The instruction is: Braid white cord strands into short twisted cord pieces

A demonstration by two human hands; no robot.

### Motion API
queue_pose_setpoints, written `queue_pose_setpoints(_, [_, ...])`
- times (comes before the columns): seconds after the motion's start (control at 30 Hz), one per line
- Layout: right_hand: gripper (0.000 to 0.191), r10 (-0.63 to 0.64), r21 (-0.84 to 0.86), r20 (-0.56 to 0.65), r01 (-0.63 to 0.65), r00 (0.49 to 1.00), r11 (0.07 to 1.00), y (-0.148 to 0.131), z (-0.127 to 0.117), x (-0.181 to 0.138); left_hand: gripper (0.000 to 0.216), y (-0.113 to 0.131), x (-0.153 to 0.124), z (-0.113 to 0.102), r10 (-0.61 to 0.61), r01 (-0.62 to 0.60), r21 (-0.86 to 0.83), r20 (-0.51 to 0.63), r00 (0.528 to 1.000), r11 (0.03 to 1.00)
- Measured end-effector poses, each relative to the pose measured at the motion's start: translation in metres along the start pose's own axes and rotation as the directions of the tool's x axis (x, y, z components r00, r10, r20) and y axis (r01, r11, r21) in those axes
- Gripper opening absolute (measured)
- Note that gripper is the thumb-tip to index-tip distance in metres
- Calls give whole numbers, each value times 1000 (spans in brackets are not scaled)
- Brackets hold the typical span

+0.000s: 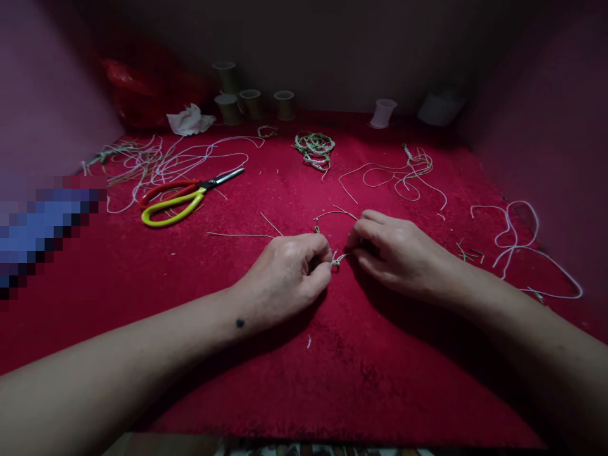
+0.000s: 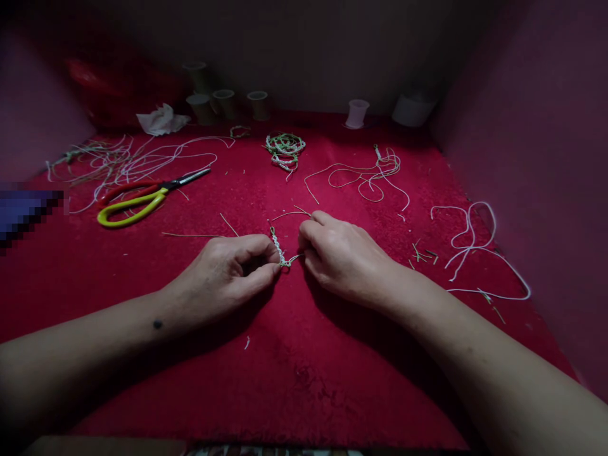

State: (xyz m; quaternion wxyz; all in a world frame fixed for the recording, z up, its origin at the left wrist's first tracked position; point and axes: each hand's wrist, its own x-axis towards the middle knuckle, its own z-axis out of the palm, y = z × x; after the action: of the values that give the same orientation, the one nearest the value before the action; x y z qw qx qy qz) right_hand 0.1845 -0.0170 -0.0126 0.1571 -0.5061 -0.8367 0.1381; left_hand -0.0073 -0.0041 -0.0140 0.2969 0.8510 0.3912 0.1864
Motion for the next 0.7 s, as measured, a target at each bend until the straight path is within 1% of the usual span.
queue_pose_setpoints(0.1, [13,-33,40,-97,37,995,999,-3,0,-1,10,1,0,1,-2,2,2,-6,1000,1000])
queue_pose_setpoints(0.17, [14,-87,51,-152,96,985,994,-7,0,-2,11,1,0,1,0,0,-7,-13,1000,1000])
queue_pose_setpoints(0.27, [13,-171,50,-197,184,965,982,-12,3,-5,13,2,0,2,-7,6,-22,-32,999,1000])
queue_pose_setpoints(0.33, [13,-193,49,-198,206,961,977,-16,4,-6,13,2,-1,2,-24,23,-27,-37,999,999])
queue_pose_setpoints(0.47, [11,-179,39,-162,188,970,981,-20,9,-8,15,2,-2,1,-58,57,-19,-29,998,998])
queue_pose_setpoints(0.7, [11,-108,-75,-140,98,984,992,-21,22,-9,17,3,-1,-1,-106,106,-32,-7,994,994])
